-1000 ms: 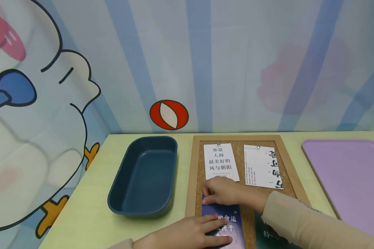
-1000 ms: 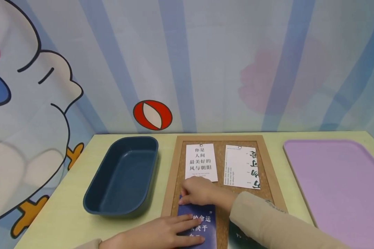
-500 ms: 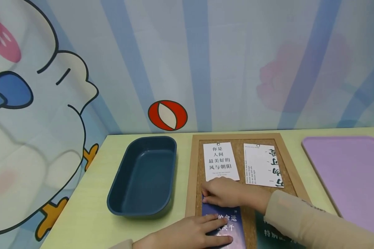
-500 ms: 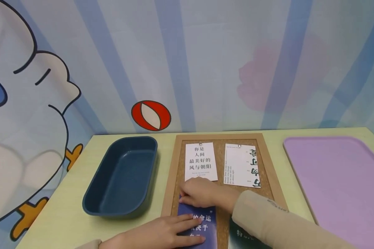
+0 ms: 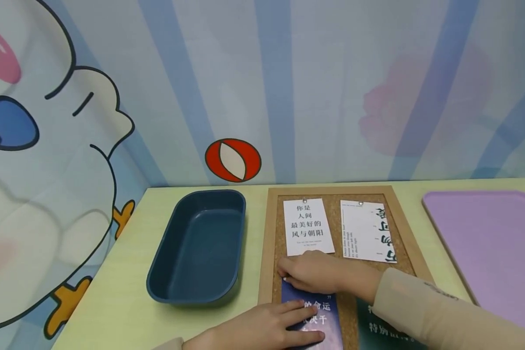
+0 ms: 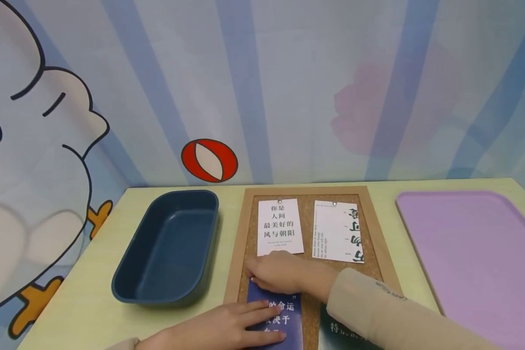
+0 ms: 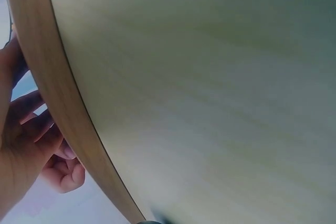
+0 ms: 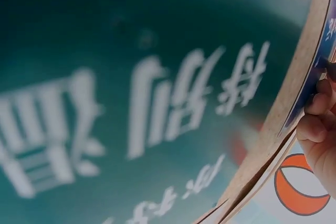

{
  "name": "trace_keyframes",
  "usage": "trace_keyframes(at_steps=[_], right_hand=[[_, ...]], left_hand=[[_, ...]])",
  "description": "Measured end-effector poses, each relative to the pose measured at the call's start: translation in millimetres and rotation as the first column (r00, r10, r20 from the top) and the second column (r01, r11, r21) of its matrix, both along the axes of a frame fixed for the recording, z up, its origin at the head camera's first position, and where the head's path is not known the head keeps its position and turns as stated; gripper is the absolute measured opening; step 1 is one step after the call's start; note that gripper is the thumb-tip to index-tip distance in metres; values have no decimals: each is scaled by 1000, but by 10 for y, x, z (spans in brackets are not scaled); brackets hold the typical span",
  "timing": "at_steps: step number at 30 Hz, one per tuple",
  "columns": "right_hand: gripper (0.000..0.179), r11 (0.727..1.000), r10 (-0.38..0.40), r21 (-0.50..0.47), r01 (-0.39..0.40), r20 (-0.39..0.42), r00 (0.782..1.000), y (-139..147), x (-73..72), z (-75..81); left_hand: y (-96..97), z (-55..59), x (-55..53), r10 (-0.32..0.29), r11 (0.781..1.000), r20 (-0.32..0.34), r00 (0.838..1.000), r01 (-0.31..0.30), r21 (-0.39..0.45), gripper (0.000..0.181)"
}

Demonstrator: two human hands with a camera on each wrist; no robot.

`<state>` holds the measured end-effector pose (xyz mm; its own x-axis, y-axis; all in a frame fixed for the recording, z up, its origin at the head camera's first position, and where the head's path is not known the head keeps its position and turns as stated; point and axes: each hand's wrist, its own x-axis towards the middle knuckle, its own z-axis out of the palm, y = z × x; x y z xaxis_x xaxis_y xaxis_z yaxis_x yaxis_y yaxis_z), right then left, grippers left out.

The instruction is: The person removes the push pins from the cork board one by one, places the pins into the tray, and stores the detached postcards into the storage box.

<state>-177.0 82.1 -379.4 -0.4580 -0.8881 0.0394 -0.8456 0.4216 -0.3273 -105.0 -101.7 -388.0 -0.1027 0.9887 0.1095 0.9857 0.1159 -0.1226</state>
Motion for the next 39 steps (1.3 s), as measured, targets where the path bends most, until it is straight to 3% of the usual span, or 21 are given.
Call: trace_keyframes(at_steps=[5, 8, 11, 20, 28, 39], right_hand=[[15, 993, -114, 9, 114, 37, 993, 22, 9, 30], [26, 981, -191, 34, 191, -16, 982, -5, 43, 35], [27, 975, -212, 51, 216, -85, 974, -57, 77, 16], [25, 985, -134, 79, 153, -201, 970, -119, 102, 27], [25, 987, -92, 101, 129, -310, 946, -137, 63, 29], [19, 990, -56, 108, 86, -255, 965, -133, 24, 44]], left_hand=[[-5, 17, 3, 14, 1000, 40, 999, -14, -11, 44], [-7, 23, 7, 11, 1000, 34, 999, -10, -17, 45], [-13, 23, 13, 9, 1000, 23, 1000, -8, -13, 45], [-14, 13, 4, 15, 1000, 71, 997, -15, 1, 43], [-21, -6, -3, 19, 1000, 107, 994, -21, 19, 46], [-30, -7, -6, 31, 999, 169, 985, -32, 0, 46]])
